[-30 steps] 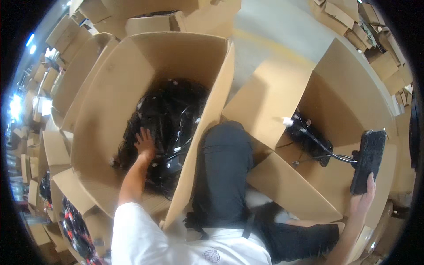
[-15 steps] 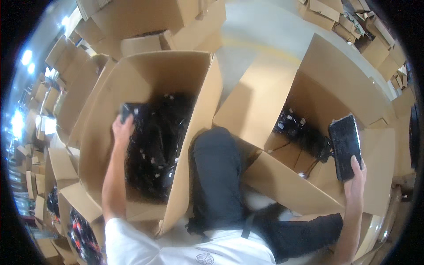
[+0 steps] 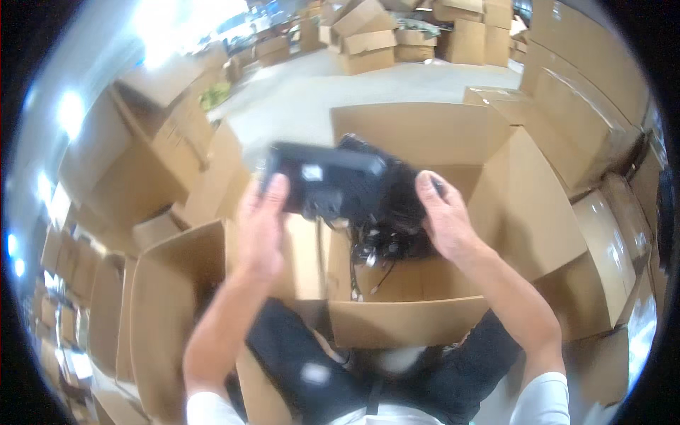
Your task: The person packs electronic components with wiring into large cardboard boxes by hand.
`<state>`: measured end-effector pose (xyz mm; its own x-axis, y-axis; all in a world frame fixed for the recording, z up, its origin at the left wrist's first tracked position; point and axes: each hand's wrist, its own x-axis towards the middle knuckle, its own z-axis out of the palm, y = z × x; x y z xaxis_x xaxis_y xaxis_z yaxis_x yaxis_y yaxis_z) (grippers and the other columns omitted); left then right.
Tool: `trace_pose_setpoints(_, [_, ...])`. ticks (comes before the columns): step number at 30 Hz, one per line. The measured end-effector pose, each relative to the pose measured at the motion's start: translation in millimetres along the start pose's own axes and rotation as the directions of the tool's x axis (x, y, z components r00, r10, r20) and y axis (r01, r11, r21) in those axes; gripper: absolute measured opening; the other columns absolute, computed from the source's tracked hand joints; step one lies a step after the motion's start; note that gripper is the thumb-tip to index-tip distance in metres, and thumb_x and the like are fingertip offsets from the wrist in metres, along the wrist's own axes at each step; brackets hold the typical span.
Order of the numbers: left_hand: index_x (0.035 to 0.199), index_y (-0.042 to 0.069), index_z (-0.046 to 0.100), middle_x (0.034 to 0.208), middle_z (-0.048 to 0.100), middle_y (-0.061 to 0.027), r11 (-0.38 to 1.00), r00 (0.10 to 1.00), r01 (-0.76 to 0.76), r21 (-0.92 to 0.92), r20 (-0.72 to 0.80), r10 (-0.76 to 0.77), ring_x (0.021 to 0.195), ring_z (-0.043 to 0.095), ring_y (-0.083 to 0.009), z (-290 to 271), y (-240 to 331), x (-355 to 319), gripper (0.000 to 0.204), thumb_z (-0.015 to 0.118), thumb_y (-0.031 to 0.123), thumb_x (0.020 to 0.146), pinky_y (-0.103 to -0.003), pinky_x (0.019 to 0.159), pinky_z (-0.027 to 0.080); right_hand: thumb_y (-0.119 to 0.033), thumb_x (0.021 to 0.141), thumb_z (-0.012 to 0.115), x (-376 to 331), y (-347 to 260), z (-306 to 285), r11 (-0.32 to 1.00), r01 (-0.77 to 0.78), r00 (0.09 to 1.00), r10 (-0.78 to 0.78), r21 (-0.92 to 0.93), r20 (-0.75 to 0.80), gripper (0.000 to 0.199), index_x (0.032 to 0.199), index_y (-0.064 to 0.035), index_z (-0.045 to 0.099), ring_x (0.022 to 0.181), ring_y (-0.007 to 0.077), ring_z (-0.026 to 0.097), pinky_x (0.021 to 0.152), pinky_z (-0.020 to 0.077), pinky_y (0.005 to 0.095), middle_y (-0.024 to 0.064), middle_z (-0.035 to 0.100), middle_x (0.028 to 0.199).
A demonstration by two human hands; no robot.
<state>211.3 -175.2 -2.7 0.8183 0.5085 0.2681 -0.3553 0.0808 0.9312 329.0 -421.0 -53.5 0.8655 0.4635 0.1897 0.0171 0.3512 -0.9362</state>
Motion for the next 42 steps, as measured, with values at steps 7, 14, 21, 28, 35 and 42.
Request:
trace_pose_setpoints(7, [0.126, 0.002, 0.057, 0.113, 0.065, -0.0061, 0.953, 0.938, 0.278, -0.121, 0.247, -0.243, 0.101, 0.061, -0.0138, 91, -117, 10, 0.035, 0.056, 0.031, 0.106, -0.031, 0.089, 0.051, -0.060, 0.097, 0.056, 6, 26, -69, 0.998, -0.066, 0.996, 0.067, 0.010, -0.067, 0.070, 0.127, 0.0035, 0.056, 0.104, 0.0131, 0.058, 0.095, 0.0478, 0.0306, 0.0075, 0.064, 0.111])
trace_pose_setpoints(14, [0.136, 0.002, 0.053, 0.121, 0.063, -0.0072, 0.901, 0.825, 0.433, 0.015, 0.397, -0.403, 0.106, 0.062, -0.0133, 111, -170, 15, 0.041, 0.050, 0.032, 0.108, -0.030, 0.094, 0.052, -0.042, 0.085, 0.082, -3, 32, -115, 0.974, -0.194, 0.963, 0.167, -0.114, -0.211, 0.079, 0.129, 0.0093, 0.043, 0.108, 0.0178, 0.056, 0.096, 0.0478, 0.0305, 0.0153, 0.057, 0.115])
trace_pose_setpoints(21, [0.139, 0.000, 0.047, 0.125, 0.059, -0.0097, 0.972, 0.923, 0.158, 0.171, 0.323, -0.207, 0.111, 0.057, -0.0155, 119, -193, 12, 0.048, 0.046, 0.037, 0.109, -0.031, 0.099, 0.047, -0.049, 0.092, 0.071, -10, 48, -112, 0.950, -0.136, 0.967, 0.067, -0.280, -0.244, 0.072, 0.129, 0.0068, 0.042, 0.107, 0.0174, 0.053, 0.093, 0.0477, 0.0320, 0.0139, 0.054, 0.115])
trace_pose_setpoints(28, [0.143, 0.000, 0.041, 0.077, 0.039, 0.0078, 0.921, 0.912, -0.257, 0.293, 0.389, 0.131, 0.071, 0.035, -0.0014, 120, -185, 4, 0.047, 0.041, 0.034, 0.110, -0.018, 0.066, 0.031, -0.037, 0.102, 0.056, -10, 64, -104, 0.975, -0.115, 0.929, 0.038, -0.189, -0.367, 0.046, 0.123, 0.0033, 0.049, 0.104, 0.0142, 0.051, 0.095, 0.0432, 0.0299, 0.0087, 0.056, 0.110])
trace_pose_setpoints(35, [0.127, 0.001, 0.049, 0.094, 0.050, 0.0013, 0.944, 0.970, -0.055, 0.325, 0.243, -0.027, 0.086, 0.045, -0.0063, 118, -187, 3, 0.034, 0.042, 0.030, 0.110, -0.022, 0.079, 0.041, -0.031, 0.100, 0.059, -9, 65, -97, 0.988, -0.083, 0.934, 0.032, -0.127, -0.355, 0.045, 0.126, 0.0033, 0.047, 0.105, 0.0148, 0.050, 0.096, 0.0432, 0.0290, 0.0085, 0.055, 0.112])
trace_pose_setpoints(42, [0.120, 0.001, 0.055, 0.107, 0.061, -0.0082, 0.944, 0.966, 0.205, 0.257, 0.102, -0.238, 0.100, 0.056, -0.0143, 115, -194, 4, 0.045, 0.052, 0.043, 0.105, -0.031, 0.090, 0.047, -0.038, 0.093, 0.070, -8, 65, -98, 0.855, 0.006, 0.890, -0.241, -0.519, -0.387, 0.056, 0.125, 0.0055, 0.054, 0.095, 0.0243, 0.065, 0.089, 0.0518, 0.0367, 0.0193, 0.067, 0.103])
